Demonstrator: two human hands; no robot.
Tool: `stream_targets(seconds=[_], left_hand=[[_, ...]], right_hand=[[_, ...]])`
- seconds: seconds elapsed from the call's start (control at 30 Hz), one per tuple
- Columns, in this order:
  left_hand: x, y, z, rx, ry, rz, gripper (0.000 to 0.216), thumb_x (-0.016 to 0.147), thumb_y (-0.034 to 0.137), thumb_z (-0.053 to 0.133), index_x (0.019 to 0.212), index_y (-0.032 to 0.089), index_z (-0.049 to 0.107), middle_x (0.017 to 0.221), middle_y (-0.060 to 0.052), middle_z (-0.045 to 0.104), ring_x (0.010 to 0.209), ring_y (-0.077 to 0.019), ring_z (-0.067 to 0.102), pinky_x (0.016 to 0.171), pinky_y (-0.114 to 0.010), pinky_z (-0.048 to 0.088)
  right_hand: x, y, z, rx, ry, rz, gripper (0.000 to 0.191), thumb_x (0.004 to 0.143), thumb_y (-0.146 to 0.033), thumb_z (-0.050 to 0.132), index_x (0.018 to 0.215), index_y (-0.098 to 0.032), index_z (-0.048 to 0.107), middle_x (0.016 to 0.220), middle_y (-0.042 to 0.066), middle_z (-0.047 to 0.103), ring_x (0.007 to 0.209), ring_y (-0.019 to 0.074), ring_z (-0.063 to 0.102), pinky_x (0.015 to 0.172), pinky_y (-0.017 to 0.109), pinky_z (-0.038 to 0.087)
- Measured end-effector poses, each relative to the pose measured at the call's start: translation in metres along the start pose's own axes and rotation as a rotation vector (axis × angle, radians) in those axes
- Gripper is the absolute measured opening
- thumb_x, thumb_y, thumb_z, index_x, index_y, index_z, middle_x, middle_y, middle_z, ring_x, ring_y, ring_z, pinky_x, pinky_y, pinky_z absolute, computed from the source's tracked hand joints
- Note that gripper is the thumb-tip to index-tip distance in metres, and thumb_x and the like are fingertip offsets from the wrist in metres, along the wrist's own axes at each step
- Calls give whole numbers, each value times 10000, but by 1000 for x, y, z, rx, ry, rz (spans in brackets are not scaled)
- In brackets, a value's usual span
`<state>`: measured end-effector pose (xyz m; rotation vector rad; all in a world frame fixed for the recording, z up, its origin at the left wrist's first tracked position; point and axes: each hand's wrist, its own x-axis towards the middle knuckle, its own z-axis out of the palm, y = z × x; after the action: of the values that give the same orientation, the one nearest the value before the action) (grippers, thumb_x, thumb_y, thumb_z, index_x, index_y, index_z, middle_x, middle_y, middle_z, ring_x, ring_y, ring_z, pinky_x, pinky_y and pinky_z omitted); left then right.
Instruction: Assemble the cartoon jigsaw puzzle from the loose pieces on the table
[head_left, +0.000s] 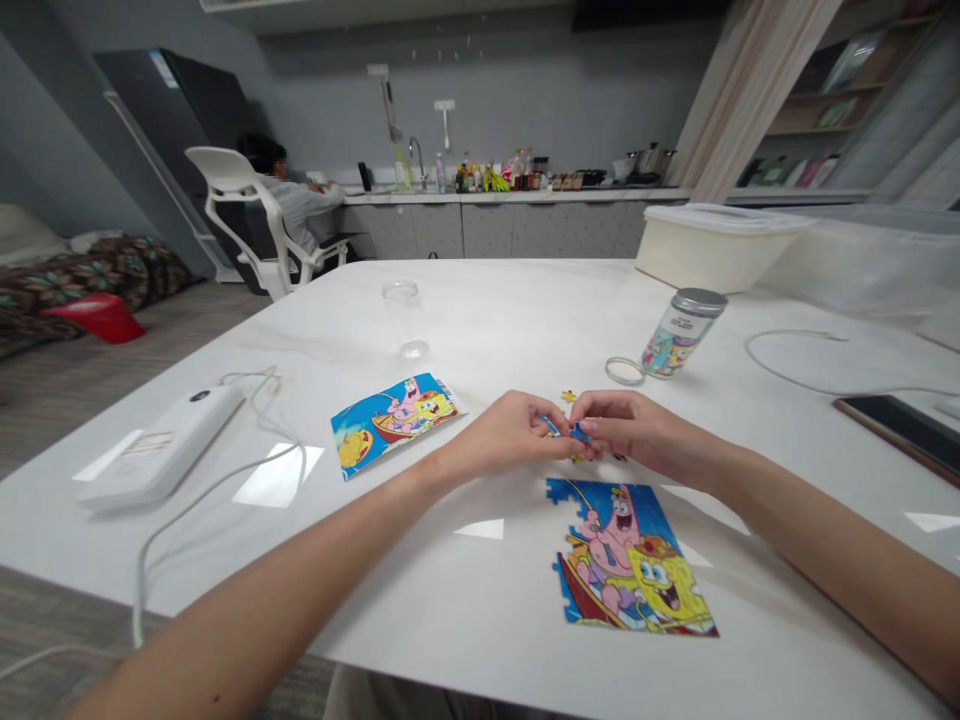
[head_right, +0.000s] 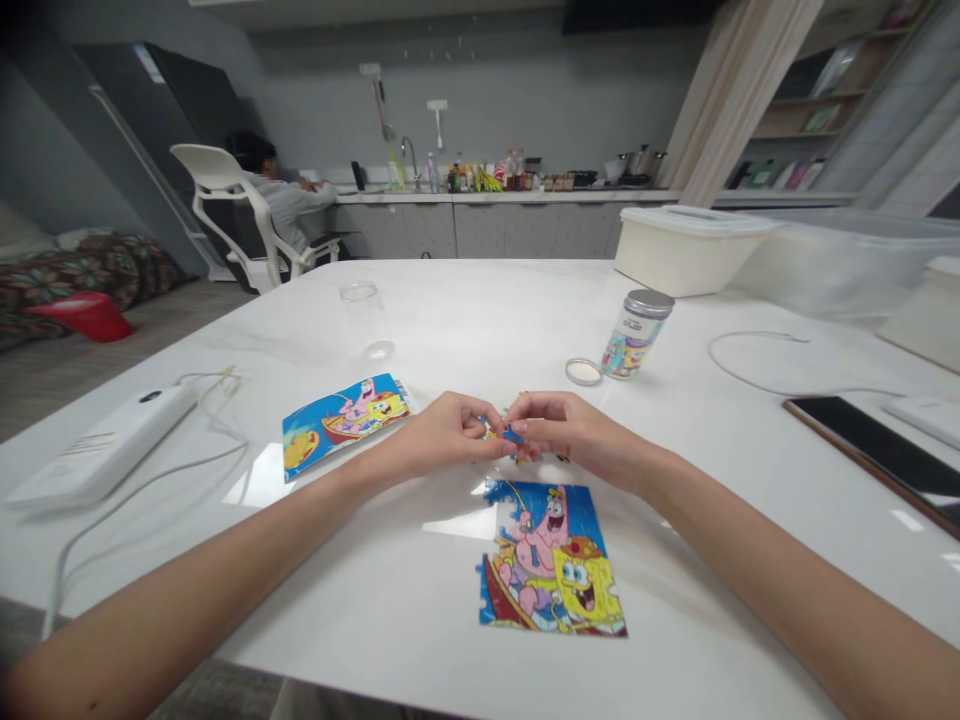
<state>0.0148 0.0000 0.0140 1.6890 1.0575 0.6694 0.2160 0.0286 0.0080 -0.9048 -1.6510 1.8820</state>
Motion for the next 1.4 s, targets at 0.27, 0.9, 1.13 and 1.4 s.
stream_targets(seconds=[0.27,0.9,1.13,1.4], left_hand=[[0,0,2,-18,6,-20,268,693,389,751,749,136,681,499,89,384,483,-60,252,479,-239,162],[3,-3,-1,-22,26,-4,220,753,366,730,778,170,634,438,116,326,444,-58,245,476,-234,168],[2,-2,-2,-19,37,-1,176,770,323,710,794,182,608,431,121,324,436,-55,241,480,-232,184],[3,-3,-2,-4,53,-8,164,759,305,713,805,179,619,422,125,314,421,-53,235,464,-226,186]], right_hand=[[0,1,-1,9,-9,21,285,712,-413,805,808,-181,668,702,11,654,622,111,544,595,255,404],[0,0,-3,125,-30,-6,212,694,-210,785,809,-180,610,732,-6,656,660,113,629,625,237,461],[0,0,-3,107,-41,-28,222,703,-232,800,826,-183,621,761,-2,670,659,120,636,628,259,481],[0,-3,-3,83,19,-30,188,692,-270,810,814,-187,692,732,14,712,669,130,646,653,273,499]])
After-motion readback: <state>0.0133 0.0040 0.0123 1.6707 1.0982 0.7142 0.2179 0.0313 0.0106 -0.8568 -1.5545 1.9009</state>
